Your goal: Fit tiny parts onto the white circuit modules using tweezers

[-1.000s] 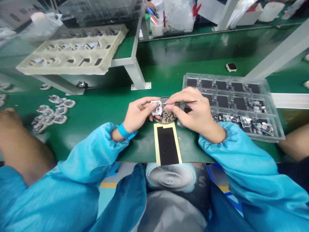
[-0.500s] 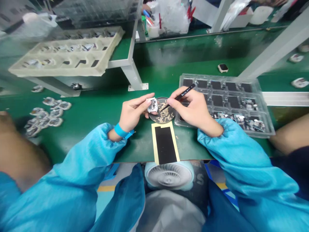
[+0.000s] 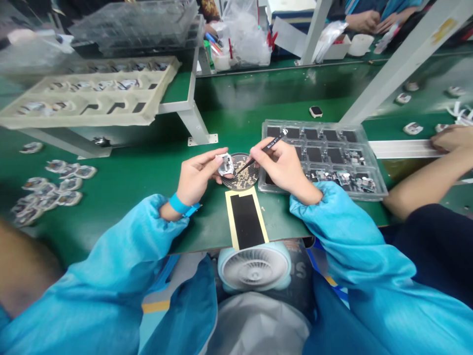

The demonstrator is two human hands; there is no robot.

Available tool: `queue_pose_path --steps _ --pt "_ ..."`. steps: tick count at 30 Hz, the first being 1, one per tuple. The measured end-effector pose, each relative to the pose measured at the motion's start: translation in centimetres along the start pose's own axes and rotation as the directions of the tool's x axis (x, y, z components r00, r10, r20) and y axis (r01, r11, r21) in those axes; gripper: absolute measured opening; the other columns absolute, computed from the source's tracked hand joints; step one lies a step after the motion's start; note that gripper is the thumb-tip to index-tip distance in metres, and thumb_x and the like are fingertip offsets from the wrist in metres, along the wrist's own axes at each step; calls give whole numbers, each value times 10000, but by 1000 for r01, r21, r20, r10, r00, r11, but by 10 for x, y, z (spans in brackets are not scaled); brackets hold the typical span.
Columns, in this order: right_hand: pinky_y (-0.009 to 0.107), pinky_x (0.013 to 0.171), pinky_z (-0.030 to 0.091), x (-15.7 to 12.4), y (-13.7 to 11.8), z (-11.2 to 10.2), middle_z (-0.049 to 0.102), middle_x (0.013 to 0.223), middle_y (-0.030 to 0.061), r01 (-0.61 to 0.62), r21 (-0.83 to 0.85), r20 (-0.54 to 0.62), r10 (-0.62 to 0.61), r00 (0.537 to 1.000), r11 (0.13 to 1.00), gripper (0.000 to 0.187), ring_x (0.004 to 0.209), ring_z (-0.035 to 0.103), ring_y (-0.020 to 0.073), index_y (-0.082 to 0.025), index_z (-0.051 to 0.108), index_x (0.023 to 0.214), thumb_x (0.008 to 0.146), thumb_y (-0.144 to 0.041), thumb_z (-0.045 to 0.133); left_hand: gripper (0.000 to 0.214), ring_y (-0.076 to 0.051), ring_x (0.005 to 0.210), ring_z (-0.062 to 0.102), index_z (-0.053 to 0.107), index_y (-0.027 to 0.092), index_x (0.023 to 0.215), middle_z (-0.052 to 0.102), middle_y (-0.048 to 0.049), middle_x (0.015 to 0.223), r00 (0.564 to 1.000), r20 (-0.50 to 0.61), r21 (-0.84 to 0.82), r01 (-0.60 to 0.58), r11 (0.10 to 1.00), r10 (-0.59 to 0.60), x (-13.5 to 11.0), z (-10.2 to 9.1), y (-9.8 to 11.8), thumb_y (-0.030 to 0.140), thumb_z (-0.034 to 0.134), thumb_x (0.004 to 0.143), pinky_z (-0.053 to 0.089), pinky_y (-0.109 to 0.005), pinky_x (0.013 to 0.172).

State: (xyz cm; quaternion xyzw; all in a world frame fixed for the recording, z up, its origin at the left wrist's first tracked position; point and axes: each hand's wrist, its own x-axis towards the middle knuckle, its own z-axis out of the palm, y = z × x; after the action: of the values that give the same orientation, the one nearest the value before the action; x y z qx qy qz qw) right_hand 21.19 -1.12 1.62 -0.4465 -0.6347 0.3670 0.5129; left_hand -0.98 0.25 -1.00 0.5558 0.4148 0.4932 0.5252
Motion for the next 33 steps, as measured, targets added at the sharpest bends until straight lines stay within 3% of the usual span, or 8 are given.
queue_pose_path --steps 4,7,9,12,15,22,26,33 --pt "334 606 517 -8 -17 -34 653 708 15 10 134 -134 8 991 991 445 599 610 156 -245 526 756 1012 -606 486 449 -203 708 780 641 166 1130 781 -82 993 996 42 -82 83 993 -79 3 0 1 302 844 753 611 -246 556" --pt "299 497 333 -18 -36 -85 527 649 -22 -36 -156 -348 -21 937 987 392 499 429 107 -233 579 820 1022 -559 499 507 -207 719 781 545 193 1090 763 -37 895 994 57 -96 102 990 -97 3 1 -1 237 866 700 636 -270 602" --pt "311 568 328 -26 -44 -120 561 677 6 -162 -582 -332 -51 942 797 320 594 467 117 -196 677 827 966 -481 635 484 -195 708 769 565 186 1077 749 -21 822 991 74 -49 113 992 -110 1 2 -1 256 871 707 635 -267 601" --pt "324 578 311 -41 -38 -155 613 663 14 -294 -856 -232 192 954 424 240 584 482 136 -207 750 831 864 -444 750 373 -166 695 742 682 145 1025 763 -60 852 983 127 82 125 989 -135 -3 5 1 304 863 741 587 -213 534" --pt "312 603 362 -51 -19 -158 663 700 -1 -292 -891 -132 417 899 347 209 623 564 161 -272 789 948 852 -451 740 327 -145 620 710 736 123 972 774 -87 872 974 154 146 142 979 -164 -8 8 6 352 851 769 487 -184 430" --pt "340 643 409 -46 -5 -148 761 939 61 -240 -933 -82 492 867 268 340 803 671 257 -260 739 1061 804 -481 770 377 -143 513 678 721 133 903 732 -55 697 974 138 105 168 980 -181 -10 9 10 474 834 788 371 -183 374" --pt "366 659 420 -31 -34 -142 748 828 65 -231 -910 -76 408 910 344 249 728 647 250 -235 698 857 773 -435 819 417 -142 509 670 743 132 895 701 -48 647 975 118 22 187 982 -188 -10 8 11 547 716 876 359 -194 380" --pt "350 639 483 4 -61 -53 772 846 35 -57 -469 68 101 993 881 276 718 652 208 -245 812 876 798 -510 807 317 -173 600 714 736 141 981 736 -56 765 990 56 -136 135 982 -128 -4 3 8 414 761 821 377 -220 424"
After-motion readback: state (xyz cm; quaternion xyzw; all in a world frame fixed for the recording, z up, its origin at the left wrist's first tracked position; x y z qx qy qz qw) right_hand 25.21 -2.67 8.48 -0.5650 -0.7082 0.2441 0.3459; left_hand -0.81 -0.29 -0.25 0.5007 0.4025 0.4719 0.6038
